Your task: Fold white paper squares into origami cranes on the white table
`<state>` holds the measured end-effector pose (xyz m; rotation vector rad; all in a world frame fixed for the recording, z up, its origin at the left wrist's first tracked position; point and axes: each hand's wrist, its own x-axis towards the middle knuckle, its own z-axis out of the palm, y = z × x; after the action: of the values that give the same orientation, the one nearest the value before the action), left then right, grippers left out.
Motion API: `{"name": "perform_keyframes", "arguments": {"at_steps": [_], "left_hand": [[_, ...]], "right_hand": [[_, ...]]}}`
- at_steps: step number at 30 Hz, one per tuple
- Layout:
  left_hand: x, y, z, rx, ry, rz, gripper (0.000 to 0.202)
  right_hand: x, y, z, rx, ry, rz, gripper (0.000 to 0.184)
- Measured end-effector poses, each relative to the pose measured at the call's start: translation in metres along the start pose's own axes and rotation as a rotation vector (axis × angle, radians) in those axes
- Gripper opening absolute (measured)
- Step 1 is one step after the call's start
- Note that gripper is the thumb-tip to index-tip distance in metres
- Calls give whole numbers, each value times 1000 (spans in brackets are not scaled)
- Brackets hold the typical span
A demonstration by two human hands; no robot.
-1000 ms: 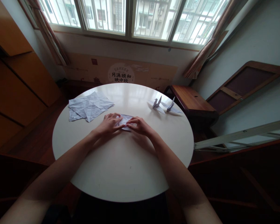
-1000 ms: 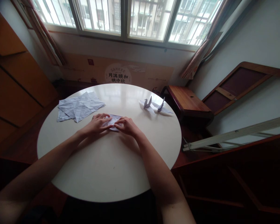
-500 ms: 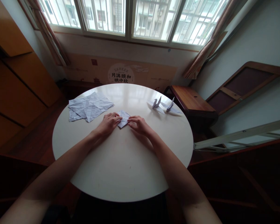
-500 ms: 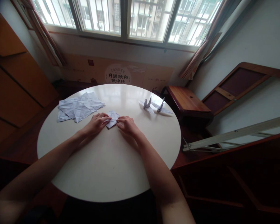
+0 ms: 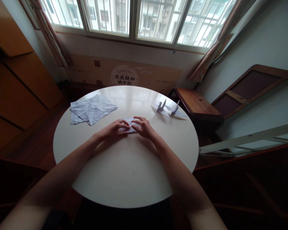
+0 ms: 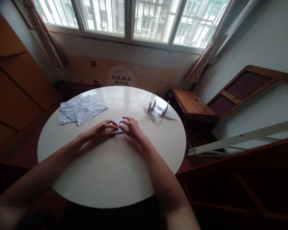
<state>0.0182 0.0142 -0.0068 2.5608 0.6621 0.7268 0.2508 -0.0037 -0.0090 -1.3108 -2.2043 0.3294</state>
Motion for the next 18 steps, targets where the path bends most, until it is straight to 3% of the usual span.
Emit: {"name": "perform_keyframes", "arguments": {"at_steps": [4,8,11,18], "left_hand": [[1,-11,6,-15,28,42,26],[-3,-20,9,158,49,-99,35],[-5,-16,7,194,13,-161,39],[-6,-12,7,181,-4,-143,50]], "right_hand": [[-1,-2,0,-34,-95,27,33],[-1,-3,-2,-65,-137,47,35],[-2,-1,-1,-65,-133,41,34],[-2,4,2,-67,-121,18,34]]}}
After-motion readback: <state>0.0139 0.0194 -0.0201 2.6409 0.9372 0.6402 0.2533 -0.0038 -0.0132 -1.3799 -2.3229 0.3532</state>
